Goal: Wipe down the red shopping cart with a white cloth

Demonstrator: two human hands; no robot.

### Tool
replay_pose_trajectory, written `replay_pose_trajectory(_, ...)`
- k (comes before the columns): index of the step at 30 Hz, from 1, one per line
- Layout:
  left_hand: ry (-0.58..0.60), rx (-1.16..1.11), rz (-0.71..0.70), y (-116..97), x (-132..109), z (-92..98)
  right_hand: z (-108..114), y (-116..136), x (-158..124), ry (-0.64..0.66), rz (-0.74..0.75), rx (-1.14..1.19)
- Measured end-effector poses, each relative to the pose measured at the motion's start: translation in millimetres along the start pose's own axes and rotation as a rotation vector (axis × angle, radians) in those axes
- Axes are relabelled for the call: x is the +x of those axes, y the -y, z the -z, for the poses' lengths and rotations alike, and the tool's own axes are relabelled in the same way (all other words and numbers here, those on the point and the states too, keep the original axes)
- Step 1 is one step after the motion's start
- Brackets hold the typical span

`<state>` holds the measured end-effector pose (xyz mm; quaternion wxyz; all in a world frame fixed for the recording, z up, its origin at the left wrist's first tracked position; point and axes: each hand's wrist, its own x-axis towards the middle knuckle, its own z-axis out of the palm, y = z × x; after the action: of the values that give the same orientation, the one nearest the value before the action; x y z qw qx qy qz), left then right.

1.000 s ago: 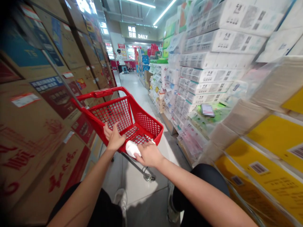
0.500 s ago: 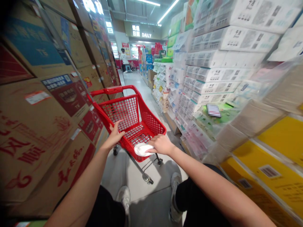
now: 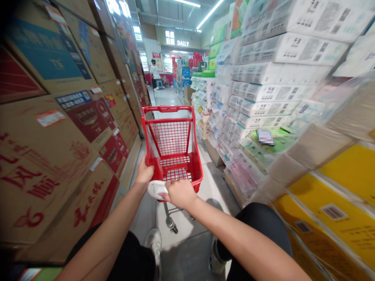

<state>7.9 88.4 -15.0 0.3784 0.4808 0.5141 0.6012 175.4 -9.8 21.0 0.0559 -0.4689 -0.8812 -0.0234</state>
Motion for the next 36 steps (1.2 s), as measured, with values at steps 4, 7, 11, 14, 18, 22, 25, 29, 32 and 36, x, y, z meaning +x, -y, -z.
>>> replay_pose_trajectory(4, -0.018, -0.173, 0.073, -5.3, 5.2, -6.3, 4.4, 22.7, 18.8, 0.025, 0.027, 0.001)
replay_pose_trajectory(7, 0.030, -0.224, 0.099, -7.5, 8.3, -9.1, 3.6, 28.6, 26.2, -0.002, 0.023, 0.017)
replay_pose_trajectory(11, 0.171, -0.277, 0.143, -9.2, 11.2, -5.3, 5.5, 19.2, 19.3, 0.036, 0.057, -0.031)
replay_pose_trajectory(14, 0.217, -0.258, 0.137, -12.4, 13.3, 1.3, 10.6, 3.6, 5.1, 0.076, 0.048, -0.062)
replay_pose_trajectory(18, 0.214, -0.254, 0.131, -18.6, 13.7, 8.1, 19.3, -21.6, -19.7, 0.137, 0.040, -0.079)
replay_pose_trajectory(22, 0.204, -0.264, 0.123, -20.3, 11.6, 8.0, 22.2, -31.3, -33.7, 0.147, 0.047, -0.089)
replay_pose_trajectory(25, 0.184, -0.260, 0.102, -16.0, 9.6, 2.1, 17.4, -16.1, -24.5, 0.117, 0.009, -0.101)
replay_pose_trajectory(29, 0.145, -0.260, 0.074, -5.5, 8.6, -7.4, 6.2, 20.5, 5.6, 0.058, -0.040, -0.040)
replay_pose_trajectory(32, 0.116, -0.227, 0.048, 0.6, 10.0, -9.6, 0.2, 37.2, 20.3, 0.023, -0.103, 0.001)
replay_pose_trajectory(36, 0.152, -0.206, 0.034, 0.7, 10.7, -5.7, 0.3, 27.4, 10.7, 0.010, -0.061, 0.017)
